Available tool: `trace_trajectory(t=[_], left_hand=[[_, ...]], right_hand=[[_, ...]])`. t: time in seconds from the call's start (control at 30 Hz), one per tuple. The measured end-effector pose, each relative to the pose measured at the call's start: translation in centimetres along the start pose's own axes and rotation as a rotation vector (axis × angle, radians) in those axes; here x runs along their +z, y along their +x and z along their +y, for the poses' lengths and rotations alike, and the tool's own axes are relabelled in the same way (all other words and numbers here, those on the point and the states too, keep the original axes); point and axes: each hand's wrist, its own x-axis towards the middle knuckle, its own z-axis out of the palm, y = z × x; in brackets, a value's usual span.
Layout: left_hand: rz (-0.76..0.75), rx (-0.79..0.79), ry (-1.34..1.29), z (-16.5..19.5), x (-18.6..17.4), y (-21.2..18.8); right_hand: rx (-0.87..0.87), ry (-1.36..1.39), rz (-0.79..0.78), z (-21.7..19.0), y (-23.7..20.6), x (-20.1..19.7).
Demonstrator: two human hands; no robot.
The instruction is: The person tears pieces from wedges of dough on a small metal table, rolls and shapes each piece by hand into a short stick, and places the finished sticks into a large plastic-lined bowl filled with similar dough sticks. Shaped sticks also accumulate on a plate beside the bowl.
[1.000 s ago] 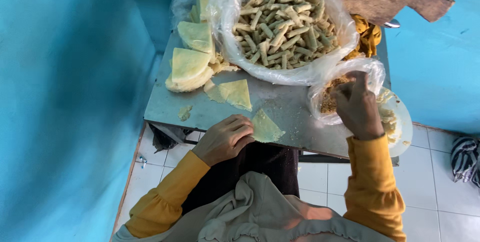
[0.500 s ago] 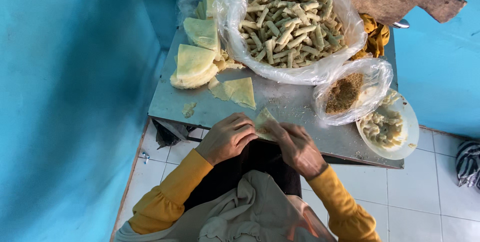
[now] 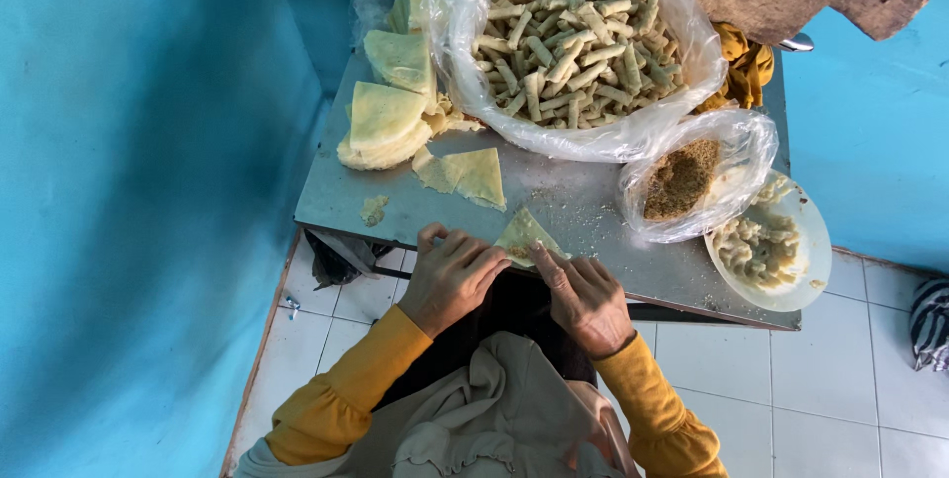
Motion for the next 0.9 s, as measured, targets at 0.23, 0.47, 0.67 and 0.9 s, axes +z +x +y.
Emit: trace_trajectory(t=[0.23,0.47,0.67,0.9], left_hand=[[-0.029,-0.033,-0.101,0.3,0.3,-1.9],[-0.062,0.033,-0.033,-0.6,0.5,-3.0],[-0.017,0.063,0.003,-1.2,1.0,-2.3],[-0.140,-0.092,-0.088,-1.2,2.3,0.0]], right_hand=[[-0.035,-0.080,0.016,-1.9,0.9,0.2],[0.131,0.225,0.064,-1.5,0.5,2.5],[0.116,0.281,-0.007,-1.1,0.9,2.1],[0.412,0.555,-0.212,0.7,5.0,1.7]])
